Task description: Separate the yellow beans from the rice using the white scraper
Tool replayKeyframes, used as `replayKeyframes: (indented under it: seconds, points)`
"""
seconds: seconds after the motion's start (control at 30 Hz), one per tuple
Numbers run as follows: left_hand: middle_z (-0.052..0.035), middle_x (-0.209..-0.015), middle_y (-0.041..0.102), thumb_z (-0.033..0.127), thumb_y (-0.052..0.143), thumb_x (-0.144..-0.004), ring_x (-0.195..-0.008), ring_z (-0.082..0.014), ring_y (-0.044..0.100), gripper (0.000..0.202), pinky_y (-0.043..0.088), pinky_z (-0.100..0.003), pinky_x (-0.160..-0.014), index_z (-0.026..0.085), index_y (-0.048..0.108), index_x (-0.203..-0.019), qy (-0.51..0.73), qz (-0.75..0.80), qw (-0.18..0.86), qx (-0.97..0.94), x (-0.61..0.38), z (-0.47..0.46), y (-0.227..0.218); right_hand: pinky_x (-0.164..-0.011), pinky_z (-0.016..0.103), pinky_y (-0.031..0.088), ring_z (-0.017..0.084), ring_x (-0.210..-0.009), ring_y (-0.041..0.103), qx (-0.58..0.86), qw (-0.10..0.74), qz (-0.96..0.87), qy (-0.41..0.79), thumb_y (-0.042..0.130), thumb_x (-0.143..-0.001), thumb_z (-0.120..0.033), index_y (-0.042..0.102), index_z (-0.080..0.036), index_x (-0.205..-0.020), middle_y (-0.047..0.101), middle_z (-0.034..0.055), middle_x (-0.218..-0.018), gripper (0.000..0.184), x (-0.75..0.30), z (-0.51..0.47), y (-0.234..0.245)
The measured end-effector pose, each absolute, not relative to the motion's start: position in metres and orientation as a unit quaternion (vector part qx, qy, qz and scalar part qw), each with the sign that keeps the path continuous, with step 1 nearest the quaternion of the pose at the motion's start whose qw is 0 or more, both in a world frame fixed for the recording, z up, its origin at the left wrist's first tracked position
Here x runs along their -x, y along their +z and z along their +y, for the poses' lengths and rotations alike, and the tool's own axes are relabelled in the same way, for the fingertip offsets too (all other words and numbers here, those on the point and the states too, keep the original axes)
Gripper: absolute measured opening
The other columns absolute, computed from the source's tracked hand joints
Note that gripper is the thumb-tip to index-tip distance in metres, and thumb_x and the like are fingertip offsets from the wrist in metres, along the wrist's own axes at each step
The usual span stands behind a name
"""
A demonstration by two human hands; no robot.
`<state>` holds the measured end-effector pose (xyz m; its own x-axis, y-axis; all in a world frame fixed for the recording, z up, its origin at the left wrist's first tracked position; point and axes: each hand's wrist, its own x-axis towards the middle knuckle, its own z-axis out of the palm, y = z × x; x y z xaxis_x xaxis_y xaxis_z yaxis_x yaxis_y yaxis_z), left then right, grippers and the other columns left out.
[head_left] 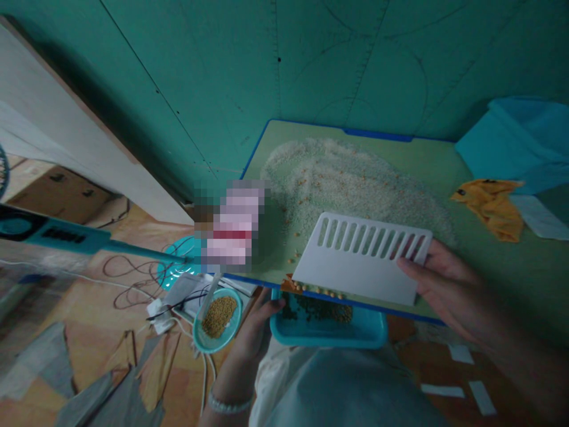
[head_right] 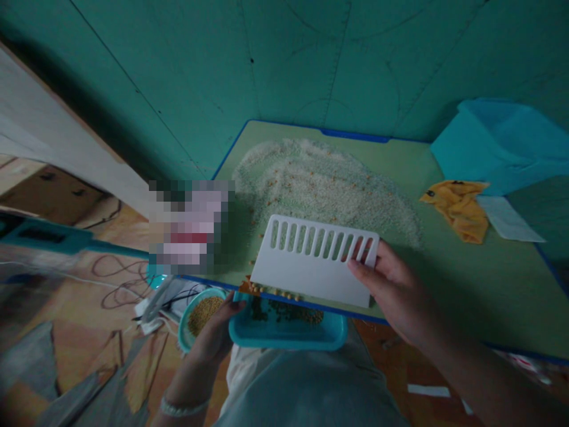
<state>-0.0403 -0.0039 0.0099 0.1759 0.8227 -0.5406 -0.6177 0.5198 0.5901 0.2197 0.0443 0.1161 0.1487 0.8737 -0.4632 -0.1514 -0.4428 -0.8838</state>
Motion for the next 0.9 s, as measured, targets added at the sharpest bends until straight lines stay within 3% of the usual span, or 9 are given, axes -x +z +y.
replayKeyframes:
  seconds: [0.27, 0.47, 0.6, 0.9]
  points:
    - [-0.0047, -0.124, 0.072, 0.019, 0.072, -0.069, -0.125, -0.0330, 0.056, 0.057, 0.045, -0.041, -0.102, 0.023, 0.063, -0.125, 0.484, 0.426, 0.754, -0.124, 0.039, -0.003, 0.010, -0.070, 0.031, 0.056, 0.022, -0.082, 0.072, 0.616, 0.441, -0.299, 0.579, 0.087, -0.055, -0.044, 0.066, -0.029, -0.096, 0.078, -0.0021, -0.089, 0.049, -0.219, 0.044, 0.117]
    - [-0.0054, -0.122, 0.073, 0.017, 0.072, -0.069, -0.121, -0.0331, 0.059, 0.055, 0.047, -0.041, -0.100, 0.021, 0.064, -0.124, 0.485, 0.426, 0.755, -0.116, 0.038, -0.003, 0.013, -0.076, 0.036, 0.056, 0.023, -0.087, 0.072, 0.590, 0.426, -0.323, 0.605, 0.078, -0.072, -0.037, 0.065, -0.029, -0.100, 0.078, -0.0009, -0.094, 0.031, -0.223, 0.043, 0.113]
    - [-0.0068, -0.121, 0.073, 0.017, 0.070, -0.070, -0.116, -0.0340, 0.062, 0.051, 0.049, -0.043, -0.097, 0.020, 0.065, -0.121, 0.478, 0.423, 0.761, -0.115, 0.038, -0.002, 0.015, -0.076, 0.038, 0.056, 0.024, -0.088, 0.072, 0.591, 0.421, -0.330, 0.604, 0.077, -0.073, -0.037, 0.065, -0.028, -0.100, 0.078, 0.0003, -0.094, 0.031, -0.228, 0.040, 0.109]
    - [-0.0040, -0.101, 0.079, 0.017, 0.073, -0.067, -0.117, -0.0343, 0.062, 0.027, 0.047, -0.043, -0.099, 0.021, 0.075, -0.093, 0.491, 0.420, 0.753, -0.122, 0.036, -0.001, 0.012, -0.076, 0.039, 0.058, 0.025, -0.088, 0.072, 0.601, 0.393, -0.344, 0.605, 0.076, -0.074, -0.040, 0.066, -0.030, -0.100, 0.077, 0.0012, -0.097, 0.030, -0.234, 0.032, 0.106]
